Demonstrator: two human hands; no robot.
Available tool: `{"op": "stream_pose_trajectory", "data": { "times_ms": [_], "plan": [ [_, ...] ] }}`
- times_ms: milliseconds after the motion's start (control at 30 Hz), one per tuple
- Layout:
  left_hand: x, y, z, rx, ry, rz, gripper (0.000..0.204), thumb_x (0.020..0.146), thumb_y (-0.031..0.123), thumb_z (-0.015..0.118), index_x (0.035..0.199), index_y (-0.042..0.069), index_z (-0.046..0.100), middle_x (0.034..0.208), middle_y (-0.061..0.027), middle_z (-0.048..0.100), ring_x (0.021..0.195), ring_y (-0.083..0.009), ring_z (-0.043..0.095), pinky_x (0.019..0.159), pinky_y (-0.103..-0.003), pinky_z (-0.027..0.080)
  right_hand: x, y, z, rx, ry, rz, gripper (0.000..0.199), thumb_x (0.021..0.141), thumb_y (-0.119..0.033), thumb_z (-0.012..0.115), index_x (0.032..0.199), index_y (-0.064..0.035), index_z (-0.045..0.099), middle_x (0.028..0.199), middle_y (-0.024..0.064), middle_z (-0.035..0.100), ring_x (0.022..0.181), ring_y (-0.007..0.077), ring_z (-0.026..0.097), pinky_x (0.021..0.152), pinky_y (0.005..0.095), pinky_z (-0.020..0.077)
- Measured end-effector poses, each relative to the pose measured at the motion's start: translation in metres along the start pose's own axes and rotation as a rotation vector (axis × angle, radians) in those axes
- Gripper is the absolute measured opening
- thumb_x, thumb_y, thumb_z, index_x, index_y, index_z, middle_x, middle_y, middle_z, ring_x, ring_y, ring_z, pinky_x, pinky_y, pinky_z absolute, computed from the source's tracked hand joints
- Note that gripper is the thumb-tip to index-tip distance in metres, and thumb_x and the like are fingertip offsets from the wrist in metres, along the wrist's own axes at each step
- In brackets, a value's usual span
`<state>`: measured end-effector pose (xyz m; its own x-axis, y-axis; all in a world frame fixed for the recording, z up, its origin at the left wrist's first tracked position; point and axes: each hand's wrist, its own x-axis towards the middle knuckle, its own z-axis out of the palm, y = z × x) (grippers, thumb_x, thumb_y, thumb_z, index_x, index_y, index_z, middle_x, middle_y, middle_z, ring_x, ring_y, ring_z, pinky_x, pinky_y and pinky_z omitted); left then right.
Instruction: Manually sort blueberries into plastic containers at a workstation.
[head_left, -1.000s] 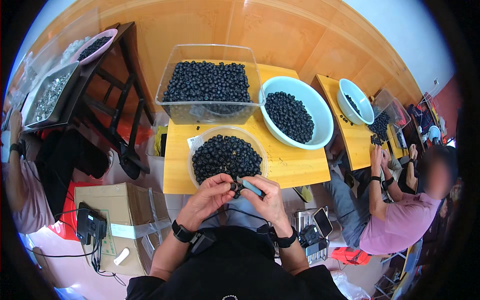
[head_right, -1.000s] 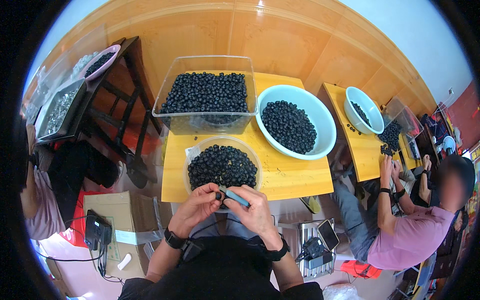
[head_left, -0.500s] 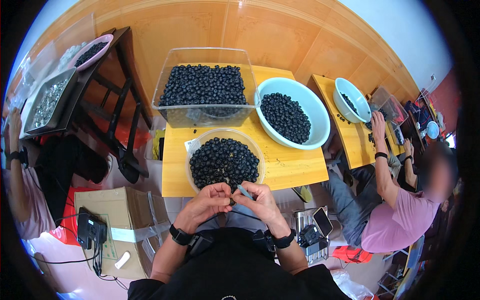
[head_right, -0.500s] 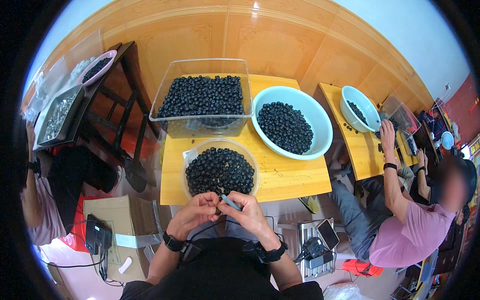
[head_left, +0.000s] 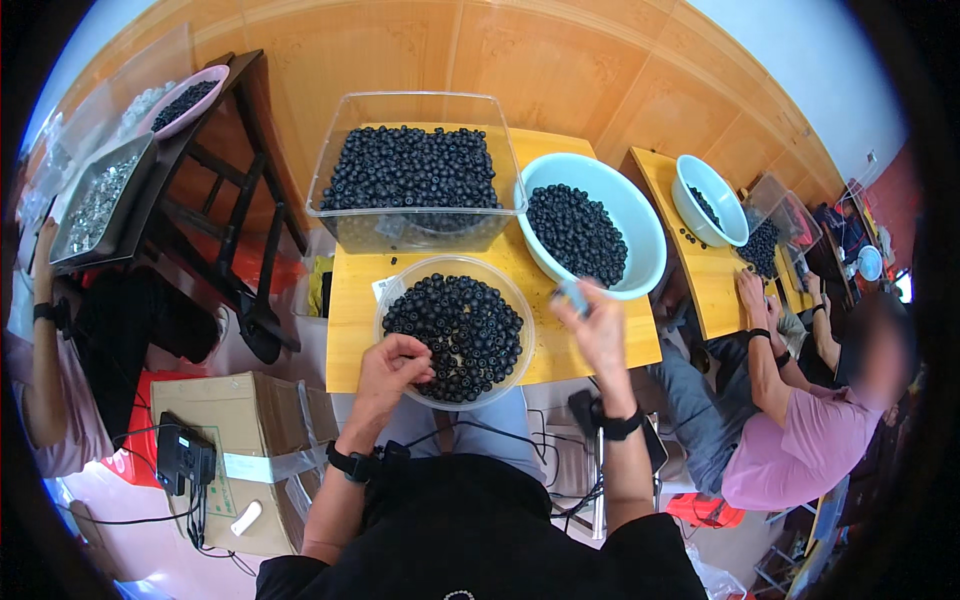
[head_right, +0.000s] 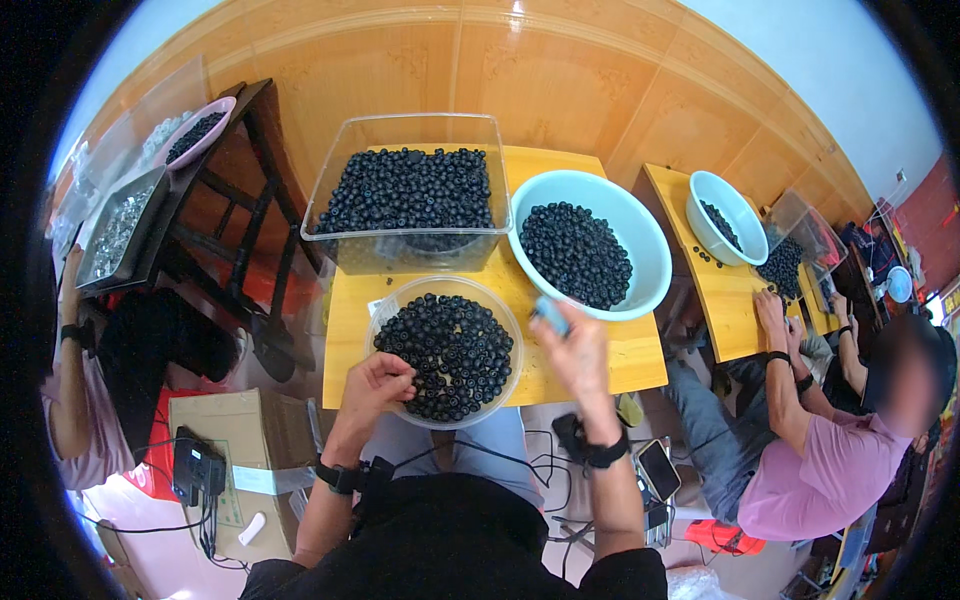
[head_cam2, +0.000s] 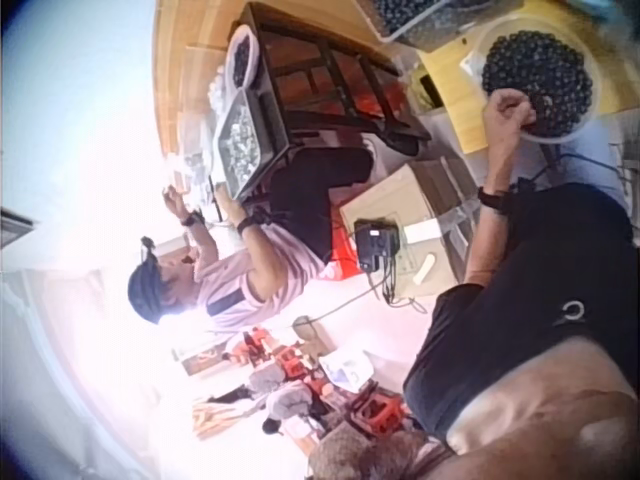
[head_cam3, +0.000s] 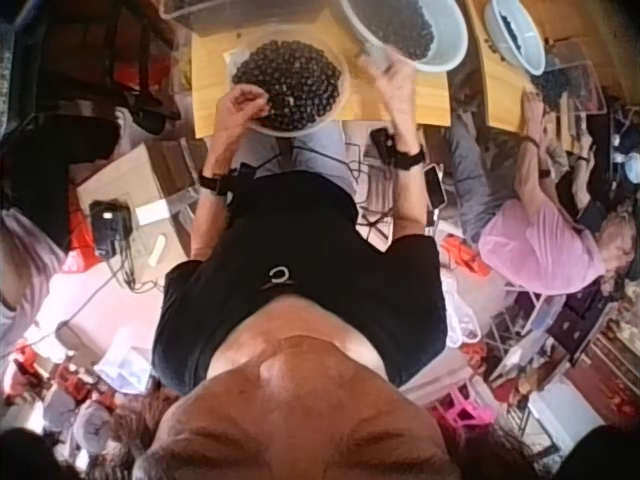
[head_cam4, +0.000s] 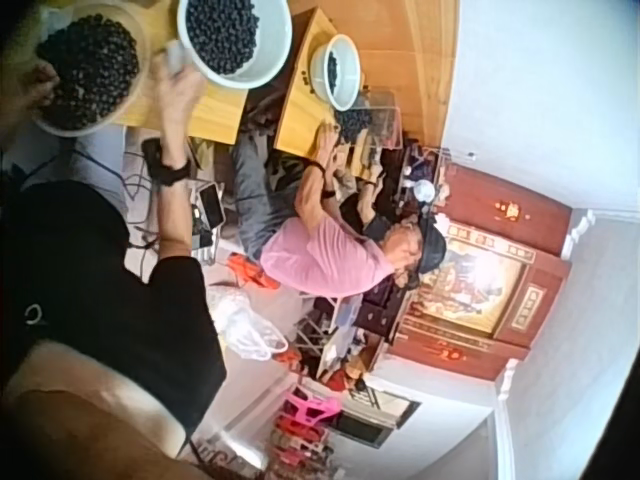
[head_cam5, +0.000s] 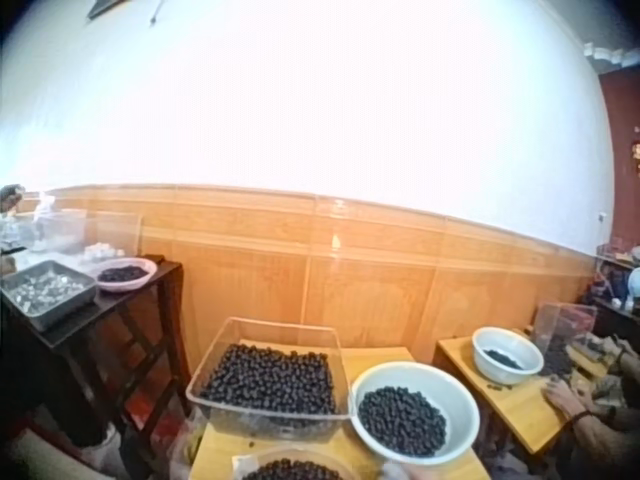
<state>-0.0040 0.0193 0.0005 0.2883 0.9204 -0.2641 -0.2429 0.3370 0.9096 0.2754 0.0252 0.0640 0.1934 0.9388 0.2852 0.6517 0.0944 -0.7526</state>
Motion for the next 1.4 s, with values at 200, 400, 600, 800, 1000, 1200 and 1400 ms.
{"op": "stream_pose_trajectory", "data": {
  "times_ms": [200, 400, 600, 800, 1000, 1200, 1400],
  "plan": [
    [0.007, -0.004, -0.007, 0.167, 0.154, 0.135, 0.013, 0.078, -0.002, 0.063, 0.091, -0.002, 0.061, 0.077, -0.0044, 0.061, 0.068, -0.0107, 0.061, 0.062, -0.023, 0.051, 0.015, -0.030, -0.015, 0.015, 0.354, -0.124, 0.029, 0.075, -0.003, 0.067, 0.104, 0.0004, 0.061, 0.093, 0.0133, 0.065, 0.084, 0.0195, 0.061, 0.073, 0.0302, 0.0483],
    [0.013, -0.008, 0.016, 0.703, 0.103, 0.389, 0.016, 0.071, -0.003, 0.064, 0.088, -0.002, 0.063, 0.076, -0.0098, 0.062, 0.065, -0.0175, 0.061, 0.062, -0.028, 0.049, -0.039, -0.010, 0.035, 0.071, 0.135, -0.008, 0.019, 0.075, -0.005, 0.067, 0.092, 0.0021, 0.064, 0.082, 0.0167, 0.065, 0.073, 0.0251, 0.064, 0.066, 0.0310, 0.0484],
    [0.012, -0.016, 0.038, 1.084, 0.170, 0.517, 0.017, 0.070, -0.002, 0.065, 0.086, 0.001, 0.063, 0.075, -0.0135, 0.054, 0.071, -0.0319, 0.056, 0.064, -0.039, 0.046, -0.067, -0.003, 0.053, 0.107, 0.040, 0.110, 0.016, 0.076, -0.007, 0.067, 0.089, 0.0022, 0.065, 0.078, 0.0178, 0.063, 0.070, 0.0290, 0.063, 0.063, 0.0319, 0.0476],
    [0.011, -0.027, 0.035, 1.199, 0.076, 0.596, 0.012, 0.069, -0.001, 0.061, 0.081, 0.003, 0.061, 0.078, -0.0121, 0.051, 0.082, -0.0315, 0.052, 0.068, -0.041, 0.045, -0.073, -0.003, 0.053, 0.100, 0.006, 0.119, 0.016, 0.076, -0.008, 0.067, 0.089, 0.0016, 0.065, 0.078, 0.0171, 0.063, 0.069, 0.0305, 0.062, 0.062, 0.0327, 0.0470],
    [0.011, -0.010, 0.024, 0.565, -0.041, 0.232, 0.020, 0.075, -0.002, 0.064, 0.094, 0.004, 0.062, 0.087, -0.0070, 0.062, 0.078, -0.0174, 0.062, 0.067, -0.030, 0.051, -0.078, -0.012, 0.051, 0.145, -0.034, 0.157, 0.017, 0.077, -0.009, 0.066, 0.090, 0.0019, 0.065, 0.075, 0.0159, 0.063, 0.066, 0.0262, 0.062, 0.059, 0.0315, 0.0462],
    [0.000, -0.001, 0.017, -0.396, -0.236, -0.091, 0.015, 0.083, 0.002, 0.061, 0.098, 0.002, 0.059, 0.093, -0.0077, 0.063, 0.081, -0.0150, 0.063, 0.073, -0.025, 0.053, -0.081, -0.032, 0.047, 0.334, -0.165, -0.132, 0.018, 0.081, -0.009, 0.062, 0.095, 0.0023, 0.063, 0.076, 0.0129, 0.062, 0.059, 0.0213, 0.059, 0.052, 0.0281, 0.0431],
    [-0.001, -0.005, 0.021, -0.614, -0.315, -0.166, 0.016, 0.084, 0.003, 0.060, 0.101, 0.002, 0.060, 0.093, -0.0056, 0.063, 0.081, -0.0124, 0.063, 0.074, -0.025, 0.054, -0.079, -0.055, 0.044, 0.110, -0.288, -0.135, 0.018, 0.079, -0.011, 0.064, 0.094, -0.0009, 0.064, 0.072, 0.0113, 0.061, 0.056, 0.0236, 0.059, 0.049, 0.0298, 0.0442]
  ]
}}
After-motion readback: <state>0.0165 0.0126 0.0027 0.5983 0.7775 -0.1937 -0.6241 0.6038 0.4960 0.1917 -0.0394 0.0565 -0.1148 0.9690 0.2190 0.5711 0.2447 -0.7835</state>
